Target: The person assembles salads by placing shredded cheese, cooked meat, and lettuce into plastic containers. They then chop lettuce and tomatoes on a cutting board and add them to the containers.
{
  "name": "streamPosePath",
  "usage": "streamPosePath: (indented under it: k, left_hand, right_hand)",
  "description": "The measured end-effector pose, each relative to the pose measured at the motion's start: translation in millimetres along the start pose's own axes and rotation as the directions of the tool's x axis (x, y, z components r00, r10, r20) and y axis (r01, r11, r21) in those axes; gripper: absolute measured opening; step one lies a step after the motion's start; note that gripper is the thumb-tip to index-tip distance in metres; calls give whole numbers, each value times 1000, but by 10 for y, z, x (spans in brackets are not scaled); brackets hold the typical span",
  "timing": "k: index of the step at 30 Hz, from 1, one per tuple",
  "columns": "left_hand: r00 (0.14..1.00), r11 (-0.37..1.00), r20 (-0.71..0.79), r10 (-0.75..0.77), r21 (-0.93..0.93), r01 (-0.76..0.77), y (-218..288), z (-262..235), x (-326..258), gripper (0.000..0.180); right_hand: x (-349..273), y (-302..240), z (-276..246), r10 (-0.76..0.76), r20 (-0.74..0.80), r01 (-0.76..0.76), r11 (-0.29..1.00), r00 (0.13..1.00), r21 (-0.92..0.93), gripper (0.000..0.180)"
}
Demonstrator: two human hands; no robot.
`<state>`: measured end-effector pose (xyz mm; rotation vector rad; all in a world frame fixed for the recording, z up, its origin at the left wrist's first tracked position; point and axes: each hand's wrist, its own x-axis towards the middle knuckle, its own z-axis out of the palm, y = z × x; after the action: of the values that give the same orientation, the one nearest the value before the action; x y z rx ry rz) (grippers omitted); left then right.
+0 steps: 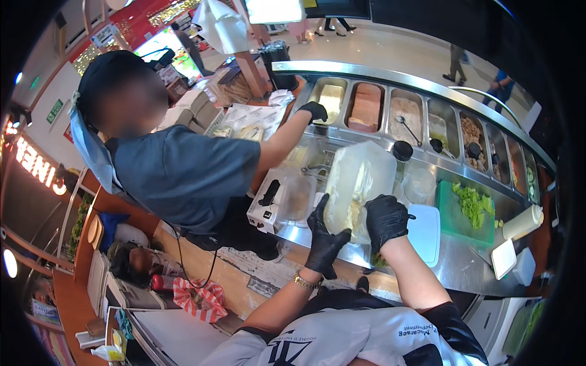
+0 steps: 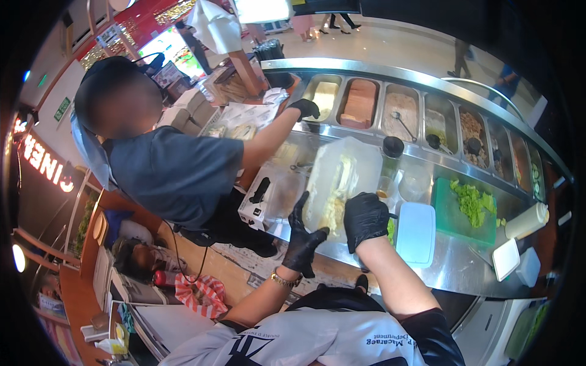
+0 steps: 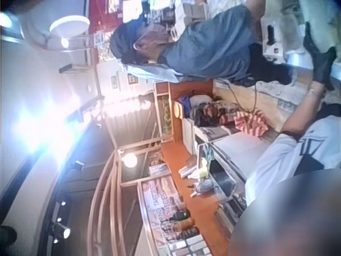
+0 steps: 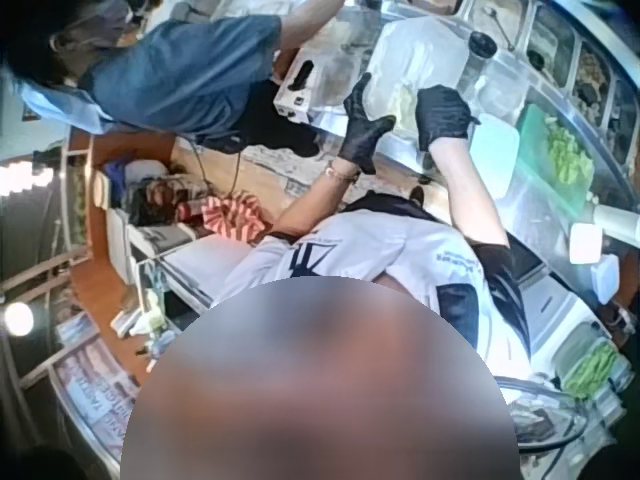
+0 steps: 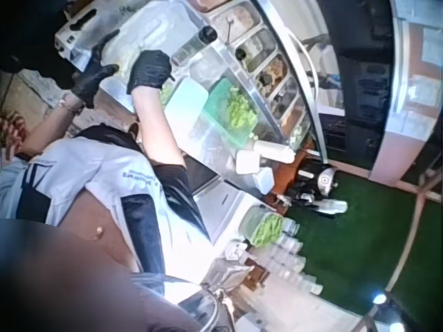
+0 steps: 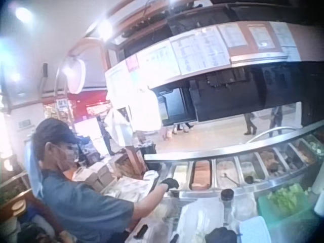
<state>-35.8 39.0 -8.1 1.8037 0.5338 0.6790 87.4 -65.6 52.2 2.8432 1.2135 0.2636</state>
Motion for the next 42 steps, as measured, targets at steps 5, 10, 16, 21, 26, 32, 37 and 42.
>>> streamPosePath:
  k: [5, 10, 16, 21, 26, 32, 37, 42]
  left_hand:
    - [995, 896, 97, 8, -443, 36, -130, -49, 169, 93]
    - [981, 887, 185, 56, -461, 36, -126, -124, 290, 92]
    - [969, 906, 246, -10, -409, 113, -164, -148, 285, 89]
    - [969, 942, 241, 44, -332, 40, -248, -97, 296, 87]
    - [983, 986, 182, -21, -159, 50, -236, 125, 155, 88]
    - [976, 973, 79, 201, 100, -208, -50, 360, -194, 94]
    - [968, 957, 20, 250, 145, -250, -25, 426, -318, 95]
    - [978, 979, -48, 202, -32, -204, -156, 497, -367, 105]
  right_hand:
    - [-1, 103, -231, 93, -82, -72, 970, 992, 233, 24]
    - [80, 156, -212, -22, -161, 43, 991, 987, 130, 16]
    - [-147, 293, -212, 10, -173, 15, 989, 985, 145, 16]
    - [-295, 227, -21, -62, 48, 53, 982, 997, 183, 24]
    - [-645, 174, 246, 51, 258, -154, 906, 965, 394, 26]
    - [-732, 279, 530, 178, 547, -565, 424, 818, 707, 28]
    - [-713, 502, 590, 44, 496, -493, 218, 867, 842, 25]
    - [-758, 726, 548, -28, 389, -374, 221, 921, 901, 23]
